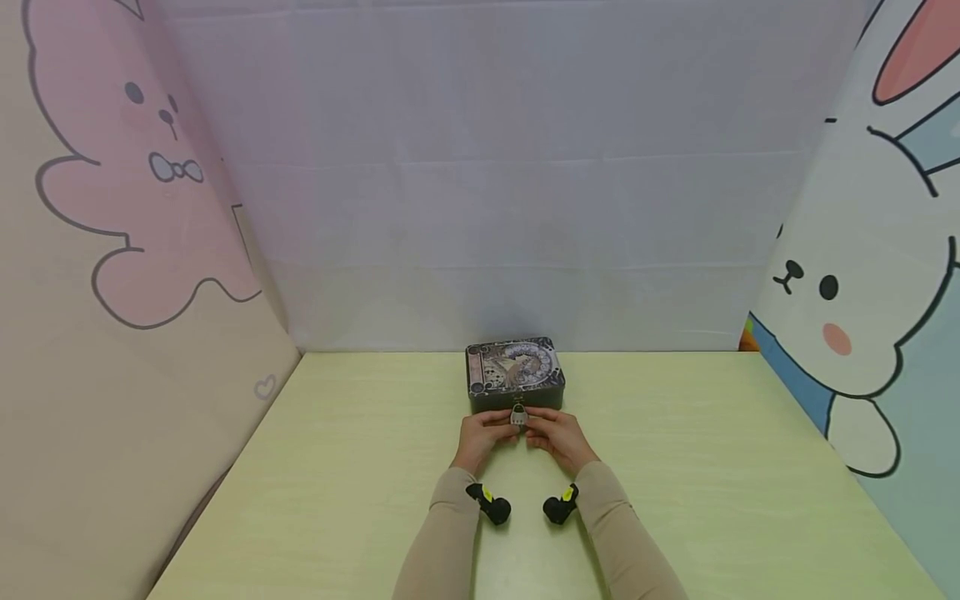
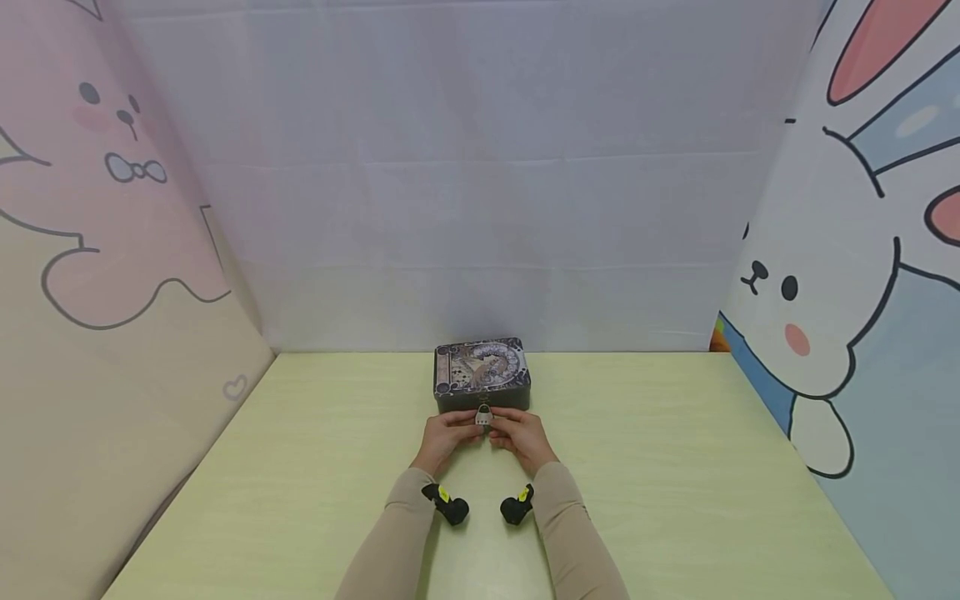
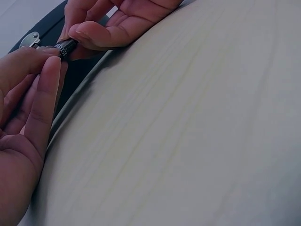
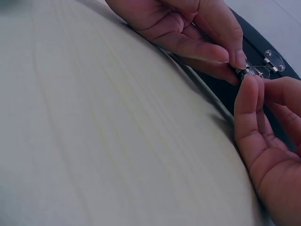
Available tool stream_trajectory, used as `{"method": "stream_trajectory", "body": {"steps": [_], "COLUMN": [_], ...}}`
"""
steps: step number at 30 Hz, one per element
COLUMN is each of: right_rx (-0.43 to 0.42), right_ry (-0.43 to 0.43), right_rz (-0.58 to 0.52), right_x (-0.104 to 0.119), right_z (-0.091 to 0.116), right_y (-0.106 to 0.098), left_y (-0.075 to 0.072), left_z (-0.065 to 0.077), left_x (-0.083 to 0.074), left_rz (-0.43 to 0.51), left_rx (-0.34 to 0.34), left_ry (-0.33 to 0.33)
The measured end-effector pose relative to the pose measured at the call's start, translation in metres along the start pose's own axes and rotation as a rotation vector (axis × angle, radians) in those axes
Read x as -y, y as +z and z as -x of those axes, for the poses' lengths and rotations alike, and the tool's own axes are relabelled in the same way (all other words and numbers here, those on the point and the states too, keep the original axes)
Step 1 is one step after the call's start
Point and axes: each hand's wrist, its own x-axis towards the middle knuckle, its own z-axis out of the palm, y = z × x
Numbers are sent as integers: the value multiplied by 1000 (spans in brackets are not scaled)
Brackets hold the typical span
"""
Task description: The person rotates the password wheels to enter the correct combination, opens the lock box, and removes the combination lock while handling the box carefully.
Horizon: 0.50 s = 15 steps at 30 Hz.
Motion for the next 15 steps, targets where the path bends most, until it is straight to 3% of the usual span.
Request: {"method": "stream_trajectory", "body": {"steps": [15], "right_rx": [-3], "right_ry": [1], "right_rz": [-4], "right_x": [1], "right_z": [1], "right_y": [1], "left_y": [2], "left_z": [0], "left_x": [0], "left_rz": [2], "left_rx": [-14], "left_ry": [3]}}
